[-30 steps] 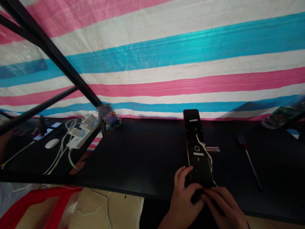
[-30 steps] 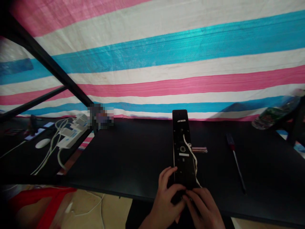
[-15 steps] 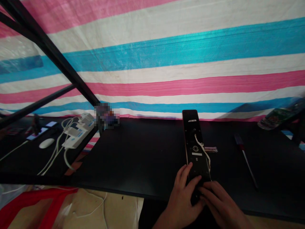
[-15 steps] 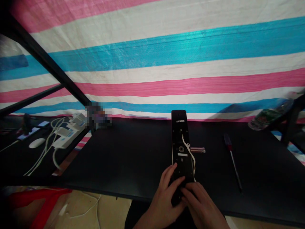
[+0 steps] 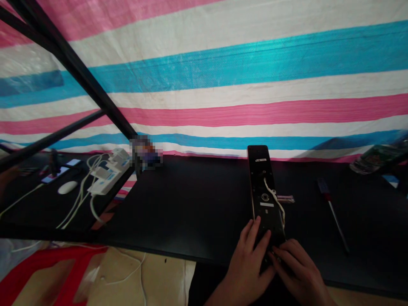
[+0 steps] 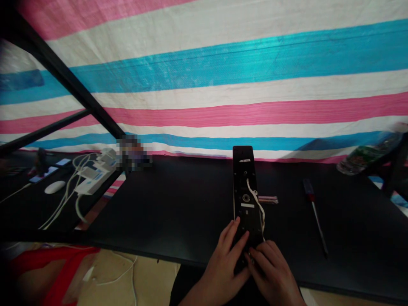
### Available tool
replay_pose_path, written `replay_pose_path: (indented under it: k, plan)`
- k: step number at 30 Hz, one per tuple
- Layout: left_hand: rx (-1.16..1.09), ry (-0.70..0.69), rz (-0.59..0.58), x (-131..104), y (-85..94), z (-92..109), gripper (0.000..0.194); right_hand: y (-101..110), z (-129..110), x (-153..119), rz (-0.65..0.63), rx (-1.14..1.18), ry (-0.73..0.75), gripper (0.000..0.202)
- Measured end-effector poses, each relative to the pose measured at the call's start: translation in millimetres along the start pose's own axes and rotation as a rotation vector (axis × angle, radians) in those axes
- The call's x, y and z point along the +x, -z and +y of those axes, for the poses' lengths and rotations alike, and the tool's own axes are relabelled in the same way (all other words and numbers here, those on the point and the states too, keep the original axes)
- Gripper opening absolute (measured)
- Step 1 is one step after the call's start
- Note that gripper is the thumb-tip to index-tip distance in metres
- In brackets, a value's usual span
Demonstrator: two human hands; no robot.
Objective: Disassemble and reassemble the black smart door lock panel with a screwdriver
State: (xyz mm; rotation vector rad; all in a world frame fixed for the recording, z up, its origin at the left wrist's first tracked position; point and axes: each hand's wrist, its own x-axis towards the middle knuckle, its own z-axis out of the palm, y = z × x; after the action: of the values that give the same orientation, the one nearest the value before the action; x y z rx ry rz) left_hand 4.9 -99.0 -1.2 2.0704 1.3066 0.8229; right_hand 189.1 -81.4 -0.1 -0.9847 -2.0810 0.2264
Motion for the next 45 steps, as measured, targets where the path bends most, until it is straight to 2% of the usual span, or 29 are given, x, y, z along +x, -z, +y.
replay_pose_path:
  k: [4,11,15,18,20,25,34,38,42,45]
  plan:
    - [0.033,0.009,-0.028,0,0.6,1,0.08,-6,-5,3,0.031,0.021,-0.047,0.012]
    - [0.028,0.01,-0.033,0,0.8,0,0.082,-14,-15,1,0.183,-0.015,-0.094,0.009]
    - [0.011,0.01,-0.019,1,-0.1,-1,0.083,-13,-19,-2,0.204,-0.053,-0.147,0.009]
    - [-0.007,0.022,-0.016,1,-1.0,-2,0.085,-9,-16,-6,0.172,-0.063,-0.182,0.021]
    - [-0.012,0.036,-0.037,1,-2.0,-4,0.086,-5,-13,-8,0.123,-0.06,-0.158,0.029]
    - [0.002,0.076,-0.098,0,-5.3,-6,0.091,0,-8,-9,0.068,-0.059,-0.09,0.022]
    - [0.026,0.041,-0.068,-1,-7.9,-5,0.093,-10,-13,-5,0.211,-0.062,-0.03,0.014]
    - [0.018,0.057,-0.059,-1,-6.5,-4,0.09,-13,-15,-9,0.224,-0.062,-0.059,0.013]
    - [0.016,0.056,-0.036,-1,-6.3,-4,0.09,-3,-10,-15,0.202,-0.05,-0.095,0.016]
    - [0.037,0.041,-0.006,-1,-5.6,-3,0.096,18,10,-9,0.265,-0.18,-0.164,0.018]
